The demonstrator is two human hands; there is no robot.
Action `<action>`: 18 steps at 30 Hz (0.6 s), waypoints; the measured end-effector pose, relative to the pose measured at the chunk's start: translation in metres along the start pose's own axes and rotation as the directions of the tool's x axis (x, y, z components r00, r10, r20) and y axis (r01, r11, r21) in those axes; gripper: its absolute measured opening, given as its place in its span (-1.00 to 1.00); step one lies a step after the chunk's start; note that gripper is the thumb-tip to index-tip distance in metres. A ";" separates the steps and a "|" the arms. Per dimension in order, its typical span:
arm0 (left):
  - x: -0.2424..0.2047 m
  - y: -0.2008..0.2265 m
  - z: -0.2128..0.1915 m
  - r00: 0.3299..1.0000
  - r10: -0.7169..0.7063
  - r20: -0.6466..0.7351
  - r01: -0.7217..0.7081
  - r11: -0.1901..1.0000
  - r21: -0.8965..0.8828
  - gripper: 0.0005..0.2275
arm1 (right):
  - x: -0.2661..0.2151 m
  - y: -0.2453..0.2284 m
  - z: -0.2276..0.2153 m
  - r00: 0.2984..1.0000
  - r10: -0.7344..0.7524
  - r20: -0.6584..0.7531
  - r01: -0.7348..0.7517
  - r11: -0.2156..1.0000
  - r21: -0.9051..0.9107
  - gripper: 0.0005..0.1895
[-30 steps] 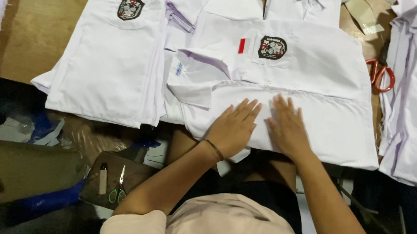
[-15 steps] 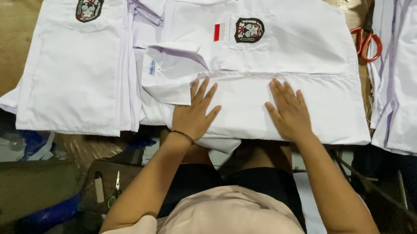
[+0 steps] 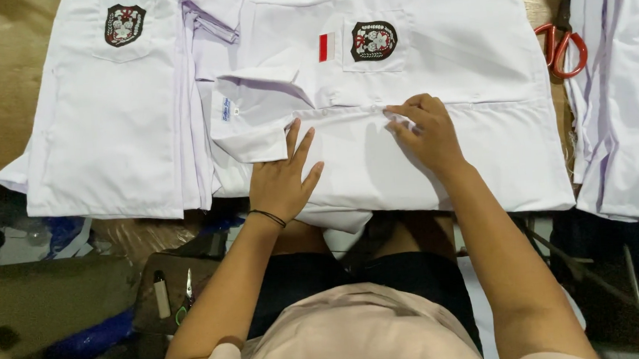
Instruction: The person folds a white short-sleeved shirt with a crest on the pocket, smoothing the fabric and aligning the edges. The shirt is folded in half and then again to form a compact rectangle, then placed on a stack of similar shirts.
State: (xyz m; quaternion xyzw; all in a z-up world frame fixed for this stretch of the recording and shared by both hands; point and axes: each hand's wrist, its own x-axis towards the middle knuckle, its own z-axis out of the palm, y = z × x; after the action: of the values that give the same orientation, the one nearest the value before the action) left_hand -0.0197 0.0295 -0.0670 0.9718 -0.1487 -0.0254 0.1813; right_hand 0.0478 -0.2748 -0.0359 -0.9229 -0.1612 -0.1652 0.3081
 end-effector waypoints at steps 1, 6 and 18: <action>0.001 -0.002 0.003 1.000 -0.004 0.009 0.004 1.000 0.000 -0.43 | 0.009 -0.012 0.005 0.992 0.106 0.067 -0.108 0.994 0.033 -0.82; -0.001 0.000 0.000 1.000 -0.017 0.017 0.017 0.999 -0.033 -0.42 | 0.025 0.010 0.019 0.974 0.167 0.151 -0.180 0.981 0.077 -0.78; -0.001 0.002 -0.004 1.000 -0.023 0.005 0.023 0.998 -0.063 -0.42 | 0.025 0.019 0.015 0.930 0.333 0.154 -0.358 0.916 0.181 -0.95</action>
State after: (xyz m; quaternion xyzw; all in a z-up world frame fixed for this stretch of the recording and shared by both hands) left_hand -0.0204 0.0297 -0.0625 0.9672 -0.1371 -0.0341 0.2112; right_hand 0.0813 -0.2748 -0.0468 -0.9082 -0.0299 -0.0350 0.4159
